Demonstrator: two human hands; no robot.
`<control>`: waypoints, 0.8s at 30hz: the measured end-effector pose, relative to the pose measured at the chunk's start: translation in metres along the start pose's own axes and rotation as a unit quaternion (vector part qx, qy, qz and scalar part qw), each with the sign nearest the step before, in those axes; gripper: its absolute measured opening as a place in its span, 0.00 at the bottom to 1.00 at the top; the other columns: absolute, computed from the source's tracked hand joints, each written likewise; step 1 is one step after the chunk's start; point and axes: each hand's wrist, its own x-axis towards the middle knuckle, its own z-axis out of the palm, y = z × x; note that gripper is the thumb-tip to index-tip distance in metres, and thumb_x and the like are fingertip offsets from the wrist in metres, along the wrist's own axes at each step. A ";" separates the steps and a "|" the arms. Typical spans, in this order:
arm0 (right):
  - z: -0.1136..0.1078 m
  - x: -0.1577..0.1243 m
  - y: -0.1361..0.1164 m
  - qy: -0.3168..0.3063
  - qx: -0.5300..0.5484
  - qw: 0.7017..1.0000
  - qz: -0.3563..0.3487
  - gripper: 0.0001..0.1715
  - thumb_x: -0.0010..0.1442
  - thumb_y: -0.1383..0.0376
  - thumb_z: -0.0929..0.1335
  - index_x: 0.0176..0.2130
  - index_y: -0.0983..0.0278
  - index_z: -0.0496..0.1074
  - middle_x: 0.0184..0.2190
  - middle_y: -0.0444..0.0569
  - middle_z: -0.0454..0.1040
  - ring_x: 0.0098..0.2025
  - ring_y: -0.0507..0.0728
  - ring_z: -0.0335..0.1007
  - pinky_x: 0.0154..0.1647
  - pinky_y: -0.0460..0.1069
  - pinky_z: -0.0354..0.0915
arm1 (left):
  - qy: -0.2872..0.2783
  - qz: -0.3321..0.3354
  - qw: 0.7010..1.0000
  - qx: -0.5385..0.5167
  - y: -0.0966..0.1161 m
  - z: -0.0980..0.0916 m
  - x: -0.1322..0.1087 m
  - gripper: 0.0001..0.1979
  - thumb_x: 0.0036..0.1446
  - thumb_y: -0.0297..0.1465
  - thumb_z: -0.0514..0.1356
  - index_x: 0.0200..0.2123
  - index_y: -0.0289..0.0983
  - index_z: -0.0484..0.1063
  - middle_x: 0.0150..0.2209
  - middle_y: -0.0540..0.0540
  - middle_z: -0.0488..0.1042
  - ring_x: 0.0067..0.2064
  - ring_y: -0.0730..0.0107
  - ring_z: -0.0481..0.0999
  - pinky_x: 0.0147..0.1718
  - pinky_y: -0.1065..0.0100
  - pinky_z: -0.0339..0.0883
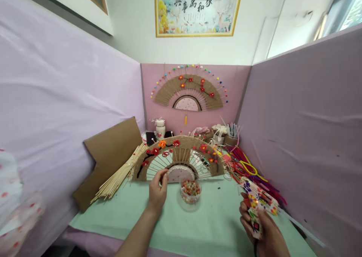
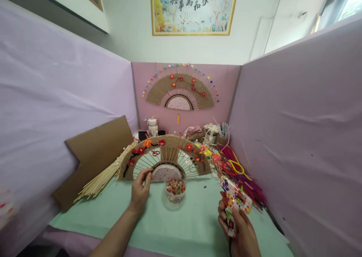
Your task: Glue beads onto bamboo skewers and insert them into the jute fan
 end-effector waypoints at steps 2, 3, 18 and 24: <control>0.001 0.003 0.011 0.004 0.001 1.000 0.031 0.27 0.40 0.56 0.81 0.38 0.62 0.75 0.25 0.43 0.70 0.21 0.47 0.58 0.14 0.40 0.56 | -0.003 -0.004 1.000 -0.004 0.000 -0.001 0.000 0.14 0.62 0.39 0.55 0.40 0.35 0.74 0.29 0.47 0.75 0.31 0.68 0.74 0.33 0.68 0.68; -0.001 0.005 0.016 0.006 -0.003 0.999 0.033 0.27 0.40 0.57 0.81 0.39 0.62 0.75 0.24 0.41 0.69 0.20 0.46 0.56 0.13 0.39 0.55 | -0.005 -0.006 1.000 -0.006 0.000 -0.001 -0.001 0.14 0.62 0.39 0.55 0.40 0.36 0.74 0.29 0.47 0.75 0.31 0.68 0.74 0.33 0.69 0.68; -0.008 0.013 0.024 0.014 0.011 0.999 0.036 0.28 0.41 0.58 0.81 0.39 0.65 0.75 0.23 0.40 0.67 0.22 0.45 0.54 0.15 0.38 0.51 | -0.036 0.037 0.998 0.030 0.025 0.009 0.004 0.12 0.59 0.37 0.58 0.41 0.36 0.74 0.33 0.47 0.76 0.33 0.69 0.73 0.35 0.68 0.68; -0.010 0.013 0.024 0.001 0.012 0.999 0.037 0.22 0.45 0.58 0.80 0.36 0.65 0.74 0.23 0.40 0.67 0.22 0.45 0.54 0.16 0.39 0.51 | -0.315 0.114 0.933 0.132 0.071 0.025 0.034 0.10 0.59 0.34 0.57 0.34 0.41 0.79 0.36 0.46 0.80 0.40 0.65 0.77 0.42 0.66 0.70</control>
